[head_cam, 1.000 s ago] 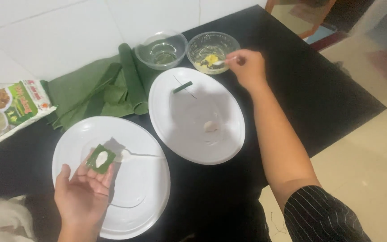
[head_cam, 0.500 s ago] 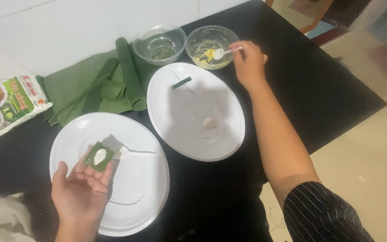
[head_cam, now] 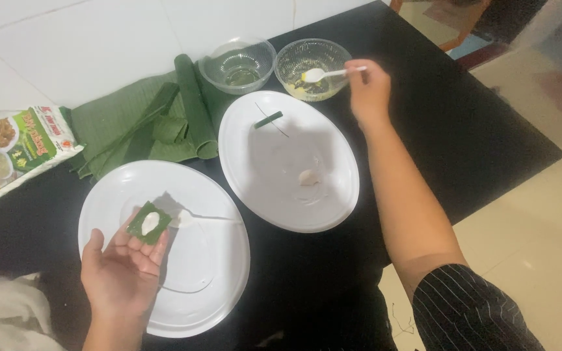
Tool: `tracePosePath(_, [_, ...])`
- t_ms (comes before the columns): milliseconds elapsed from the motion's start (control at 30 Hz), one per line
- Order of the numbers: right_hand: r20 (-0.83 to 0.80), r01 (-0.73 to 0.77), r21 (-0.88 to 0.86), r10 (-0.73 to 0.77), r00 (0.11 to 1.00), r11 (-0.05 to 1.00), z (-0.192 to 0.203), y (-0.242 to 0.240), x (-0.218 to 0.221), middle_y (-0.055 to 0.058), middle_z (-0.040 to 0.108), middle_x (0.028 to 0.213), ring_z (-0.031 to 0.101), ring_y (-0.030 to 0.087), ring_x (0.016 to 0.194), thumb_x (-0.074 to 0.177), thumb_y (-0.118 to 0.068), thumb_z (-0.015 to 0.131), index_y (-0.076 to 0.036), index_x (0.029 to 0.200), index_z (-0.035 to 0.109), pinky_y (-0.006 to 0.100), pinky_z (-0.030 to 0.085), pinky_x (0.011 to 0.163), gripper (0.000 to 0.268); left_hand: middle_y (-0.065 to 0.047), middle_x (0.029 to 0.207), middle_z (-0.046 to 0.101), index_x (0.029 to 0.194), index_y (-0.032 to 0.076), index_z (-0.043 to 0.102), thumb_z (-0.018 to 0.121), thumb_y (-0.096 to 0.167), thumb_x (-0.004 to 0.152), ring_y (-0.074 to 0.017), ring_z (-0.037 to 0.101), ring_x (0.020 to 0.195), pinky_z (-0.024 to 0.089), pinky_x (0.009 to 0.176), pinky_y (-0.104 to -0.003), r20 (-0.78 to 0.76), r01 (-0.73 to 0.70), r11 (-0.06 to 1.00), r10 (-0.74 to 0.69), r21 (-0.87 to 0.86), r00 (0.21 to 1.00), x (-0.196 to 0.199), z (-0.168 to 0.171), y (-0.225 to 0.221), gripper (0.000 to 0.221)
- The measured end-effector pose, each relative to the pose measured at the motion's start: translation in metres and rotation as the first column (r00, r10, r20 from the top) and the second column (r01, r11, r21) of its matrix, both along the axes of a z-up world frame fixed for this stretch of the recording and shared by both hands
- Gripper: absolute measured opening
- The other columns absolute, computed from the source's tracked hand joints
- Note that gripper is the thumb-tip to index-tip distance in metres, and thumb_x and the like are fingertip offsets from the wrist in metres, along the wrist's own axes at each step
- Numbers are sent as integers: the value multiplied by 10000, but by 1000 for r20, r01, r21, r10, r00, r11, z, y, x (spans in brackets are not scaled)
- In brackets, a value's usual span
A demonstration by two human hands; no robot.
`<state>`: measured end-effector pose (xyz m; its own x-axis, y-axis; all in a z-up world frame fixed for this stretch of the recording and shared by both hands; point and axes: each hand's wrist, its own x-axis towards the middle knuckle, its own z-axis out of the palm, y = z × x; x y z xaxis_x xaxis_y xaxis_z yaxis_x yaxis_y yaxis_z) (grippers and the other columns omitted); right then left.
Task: Folding green leaves into small pockets and filling them with a white paste using a spoon to create pastries.
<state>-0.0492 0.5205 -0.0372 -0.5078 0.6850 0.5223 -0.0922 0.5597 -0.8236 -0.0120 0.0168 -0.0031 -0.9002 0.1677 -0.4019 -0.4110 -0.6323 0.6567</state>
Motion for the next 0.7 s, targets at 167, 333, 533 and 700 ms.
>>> tracePosePath(167, [-46, -19, -236, 9, 999, 972, 34, -23, 17, -52, 730, 866, 603, 65, 763, 919, -121, 602, -173, 945, 759, 215, 460, 696, 168, -186, 1249, 665, 1308, 5, 590, 479, 480, 937, -294, 650, 1222, 512, 1057, -443, 11, 11, 999, -11, 32, 1000, -1, -4, 1, 613])
tracePosePath(333, [-188, -274, -280, 227, 956, 920, 72, -82, 29, -10, 740, 842, 645, 59, 799, 930, -217, 685, -145, 977, 739, 193, 469, 783, 102, -172, 1136, 704, 1152, 66, 665, 528, 478, 935, -343, 673, 1168, 510, 1041, -517, 101, -9, 989, -5, 146, 995, -9, -23, -4, 485])
tracePosePath(533, [14, -438, -377, 478, 878, 816, 124, -224, 59, -62, 701, 817, 504, 16, 675, 938, -142, 587, -191, 984, 720, 195, 365, 685, 149, -201, 1238, 687, 1178, 97, 630, 545, 449, 925, -388, 661, 1162, 533, 971, -461, 33, 53, 972, -62, 227, 998, -10, -23, -11, 442])
tracePosePath(700, [-33, -534, -287, 549, 835, 795, 102, -303, 66, 19, 627, 667, 482, 50, 627, 859, -58, 623, -88, 971, 740, 168, 383, 588, 164, -169, 1135, 725, 1228, 44, 658, 388, 569, 978, -337, 681, 1137, 520, 1059, -464, -104, 93, 988, -80, 123, 991, -12, -16, -17, 641])
